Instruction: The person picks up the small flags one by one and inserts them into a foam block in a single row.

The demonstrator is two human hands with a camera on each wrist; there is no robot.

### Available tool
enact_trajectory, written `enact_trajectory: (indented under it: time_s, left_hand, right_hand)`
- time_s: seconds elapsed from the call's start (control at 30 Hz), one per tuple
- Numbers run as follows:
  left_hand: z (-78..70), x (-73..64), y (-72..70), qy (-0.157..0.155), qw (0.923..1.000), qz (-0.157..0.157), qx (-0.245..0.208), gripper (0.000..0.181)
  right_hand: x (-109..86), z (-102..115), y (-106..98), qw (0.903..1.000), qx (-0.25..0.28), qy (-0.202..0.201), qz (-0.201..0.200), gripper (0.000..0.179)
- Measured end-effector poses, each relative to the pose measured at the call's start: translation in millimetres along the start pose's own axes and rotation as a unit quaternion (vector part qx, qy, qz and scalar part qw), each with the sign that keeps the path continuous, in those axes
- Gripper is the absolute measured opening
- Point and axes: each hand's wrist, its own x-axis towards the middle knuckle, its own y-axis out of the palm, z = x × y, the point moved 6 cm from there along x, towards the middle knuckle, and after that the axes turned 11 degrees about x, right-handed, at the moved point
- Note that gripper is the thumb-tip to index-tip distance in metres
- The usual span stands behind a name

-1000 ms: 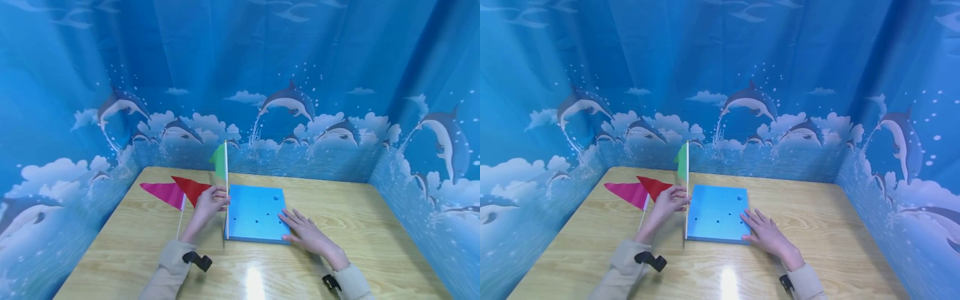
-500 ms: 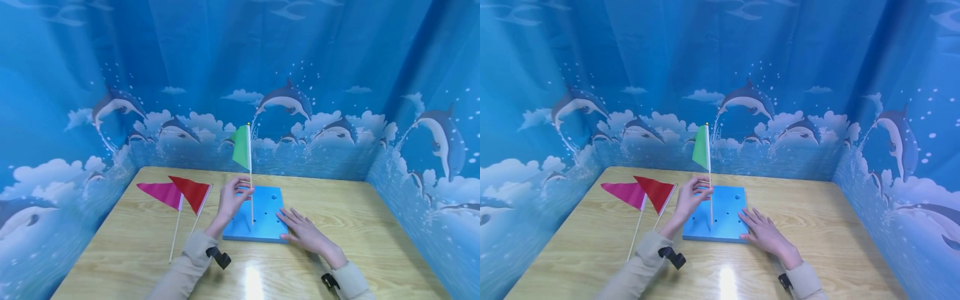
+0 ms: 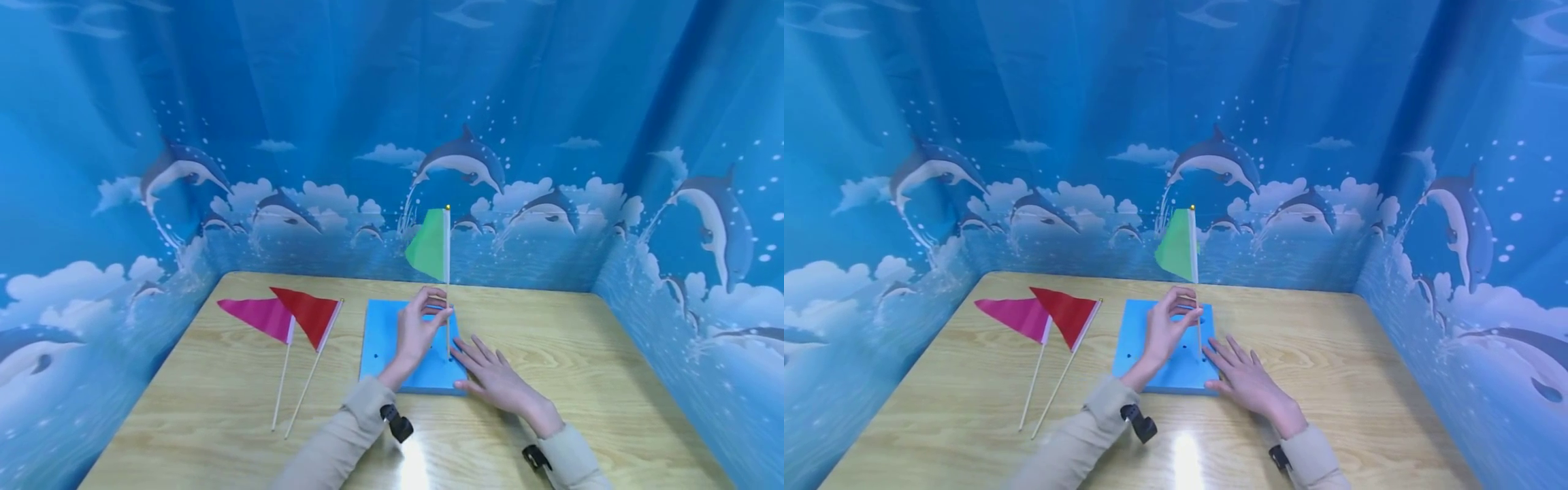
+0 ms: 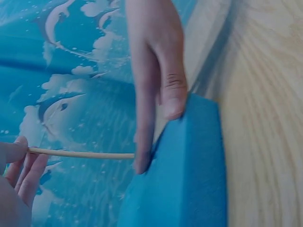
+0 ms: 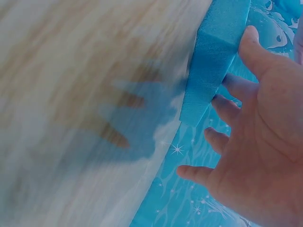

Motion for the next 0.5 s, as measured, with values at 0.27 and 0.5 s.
enact_trajectory:
  time_s: [0.27,0.5]
  left_hand:
    - [4.9,-4.9,15.6,-0.004,0.9992,0.003,0.039,0.019]
    - [13.8,-10.2,20.5,-0.002,0.9977,0.022,0.065,0.019]
  right_hand:
    - [0.3,-1.8,0.8,1.0,-0.008,0.004,0.0,0.067]
    - [0.0,0.5,0.4,1.0,-0.002,0.004,0.0,0.067]
